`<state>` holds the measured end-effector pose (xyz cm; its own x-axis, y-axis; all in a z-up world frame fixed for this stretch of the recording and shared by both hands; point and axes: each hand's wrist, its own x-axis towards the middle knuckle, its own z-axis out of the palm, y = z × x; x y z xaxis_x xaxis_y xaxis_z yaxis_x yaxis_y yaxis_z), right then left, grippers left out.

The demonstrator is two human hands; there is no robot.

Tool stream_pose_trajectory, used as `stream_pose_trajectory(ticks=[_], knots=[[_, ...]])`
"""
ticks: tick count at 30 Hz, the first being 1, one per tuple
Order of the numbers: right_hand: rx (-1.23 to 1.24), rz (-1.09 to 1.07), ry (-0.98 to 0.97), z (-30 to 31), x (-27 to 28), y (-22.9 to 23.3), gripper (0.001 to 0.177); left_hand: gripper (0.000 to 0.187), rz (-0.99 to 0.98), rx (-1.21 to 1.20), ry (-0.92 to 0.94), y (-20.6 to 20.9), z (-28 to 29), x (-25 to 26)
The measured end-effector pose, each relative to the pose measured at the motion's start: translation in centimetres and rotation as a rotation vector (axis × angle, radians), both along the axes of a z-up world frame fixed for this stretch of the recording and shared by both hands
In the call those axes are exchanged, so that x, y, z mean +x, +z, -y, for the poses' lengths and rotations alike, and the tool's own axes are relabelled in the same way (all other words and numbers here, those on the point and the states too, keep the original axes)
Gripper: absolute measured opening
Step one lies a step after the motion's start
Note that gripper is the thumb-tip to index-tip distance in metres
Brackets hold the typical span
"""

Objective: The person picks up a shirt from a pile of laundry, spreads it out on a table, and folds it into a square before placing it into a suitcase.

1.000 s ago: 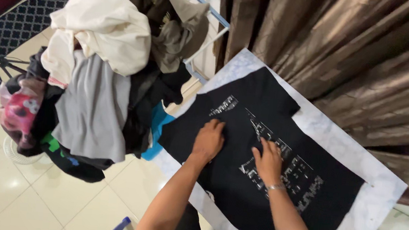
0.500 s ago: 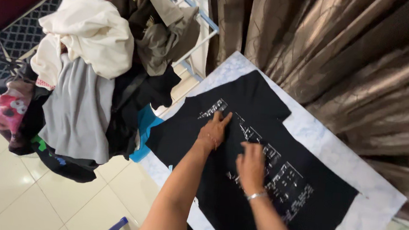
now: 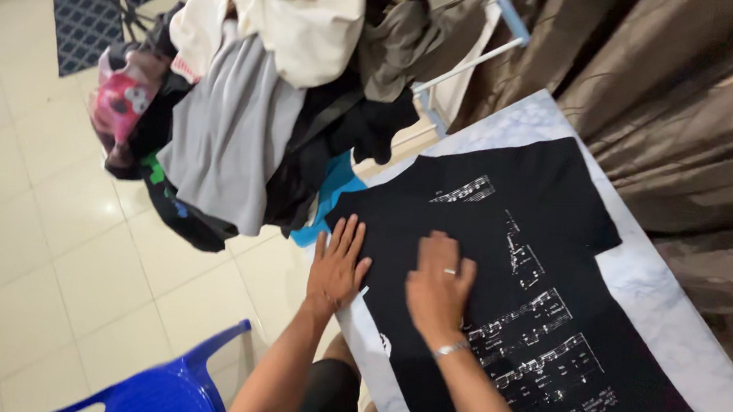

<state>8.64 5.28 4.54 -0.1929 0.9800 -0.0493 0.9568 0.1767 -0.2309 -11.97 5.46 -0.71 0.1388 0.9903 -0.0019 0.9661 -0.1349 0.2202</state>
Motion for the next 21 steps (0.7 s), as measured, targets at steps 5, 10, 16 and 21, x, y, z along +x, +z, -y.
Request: stream_pose_trajectory(ticks=[5,10,16,21], knots=[[0.191,-0.036,0.306,2.0,-4.9,-2.8,0.058,0.066,-0.073,0.024,-0.024,-0.7,-0.4,-1.6],[0.068,-0.078,0.385,5.1,-1.7,-2.5,0.059,0.066,-0.099,-0.02,-0.01,-0.5,-0.7,-1.7],[0.09,-0.083,0.306,11.4,1.8,-1.5,0.059,0.07,-0.105,0.0,-0.038,-1.1,-0.8,-2.7],[0.154,-0.113,0.303,11.5,1.9,-1.3,0.059,0.072,-0.058,0.044,0.133,-1.8,1.4,0.1]])
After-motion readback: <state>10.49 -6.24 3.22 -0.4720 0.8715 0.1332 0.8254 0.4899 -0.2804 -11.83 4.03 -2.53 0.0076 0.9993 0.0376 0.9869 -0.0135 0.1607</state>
